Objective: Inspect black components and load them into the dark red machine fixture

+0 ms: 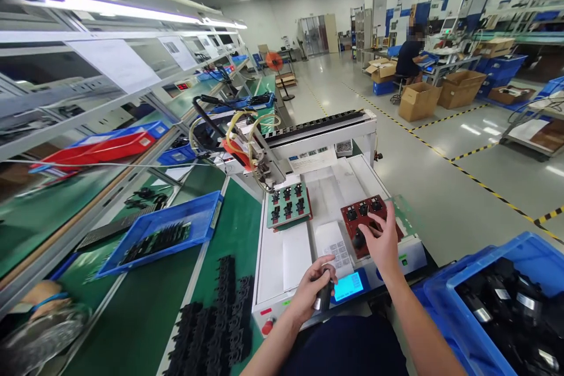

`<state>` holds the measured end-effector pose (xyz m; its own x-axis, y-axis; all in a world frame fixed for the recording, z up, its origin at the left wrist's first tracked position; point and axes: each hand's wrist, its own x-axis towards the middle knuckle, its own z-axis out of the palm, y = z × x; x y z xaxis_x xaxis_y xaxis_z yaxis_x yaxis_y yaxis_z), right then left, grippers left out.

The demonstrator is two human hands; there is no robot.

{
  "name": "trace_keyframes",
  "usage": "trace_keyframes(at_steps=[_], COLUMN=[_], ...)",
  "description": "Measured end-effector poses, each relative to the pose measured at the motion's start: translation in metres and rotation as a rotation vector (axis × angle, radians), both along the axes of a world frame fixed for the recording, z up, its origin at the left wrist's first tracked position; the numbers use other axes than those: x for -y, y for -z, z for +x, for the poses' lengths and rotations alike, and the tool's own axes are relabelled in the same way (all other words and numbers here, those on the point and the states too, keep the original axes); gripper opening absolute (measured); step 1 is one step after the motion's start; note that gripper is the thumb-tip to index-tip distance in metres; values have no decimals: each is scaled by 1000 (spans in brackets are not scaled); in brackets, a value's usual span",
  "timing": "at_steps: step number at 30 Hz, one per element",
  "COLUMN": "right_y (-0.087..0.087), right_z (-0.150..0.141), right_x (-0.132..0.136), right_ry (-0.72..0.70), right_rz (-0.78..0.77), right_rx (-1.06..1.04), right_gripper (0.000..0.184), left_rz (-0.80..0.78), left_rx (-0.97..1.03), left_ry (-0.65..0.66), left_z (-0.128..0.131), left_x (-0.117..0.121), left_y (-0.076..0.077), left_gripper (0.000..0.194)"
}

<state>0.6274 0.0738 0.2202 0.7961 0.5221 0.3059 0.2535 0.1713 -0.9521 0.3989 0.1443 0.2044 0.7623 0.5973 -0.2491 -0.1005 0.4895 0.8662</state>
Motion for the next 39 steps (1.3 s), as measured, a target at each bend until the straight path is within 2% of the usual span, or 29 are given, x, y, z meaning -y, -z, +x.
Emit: trace_keyframes(at_steps=[2, 4, 7, 9, 11, 13, 15, 17, 21, 35, 39], right_y=[-23, -36, -40, -39, -40, -43, -46, -49, -48, -55, -57], right_z=[-16, -32, -54, -64, -69, -71, -72, -75, -85, -89, -94], right_x=[4, 8, 16, 22, 31, 42, 52, 60, 65, 66, 66], right_ry=[-71, -183, -289, -263, -186, -175, -271, -404, -489, -441, -396], right_rz=[42, 70, 114, 127, 120, 115, 97, 53, -9, -53, -66], right_rx=[-141, -262, -328, -283, -256, -318, -431, -510, -518, -472, -400], right_gripper=[109, 105, 88, 80, 78, 78, 80, 85, 90, 94, 94], left_rz=[56, 78, 44, 50, 187, 420, 600, 665, 673, 664, 656], left_rx=[-1, 32, 105, 127, 95, 21, -38, -59, -73, -84, -91], left_ry=[13, 20, 20, -17, -79, -141, -173, -191, -186, -215, -220], left_z=[10, 18, 20, 15, 9, 3, -1, -3, -4, -4, -5], left_x=[1, 4, 11, 15, 16, 15, 13, 13, 16, 23, 24], left_y=[1, 3, 4, 0, -11, -25, -39, -48, -53, -59, -59], left_gripper=[60, 68, 81, 86, 81, 67, 54, 49, 50, 48, 47])
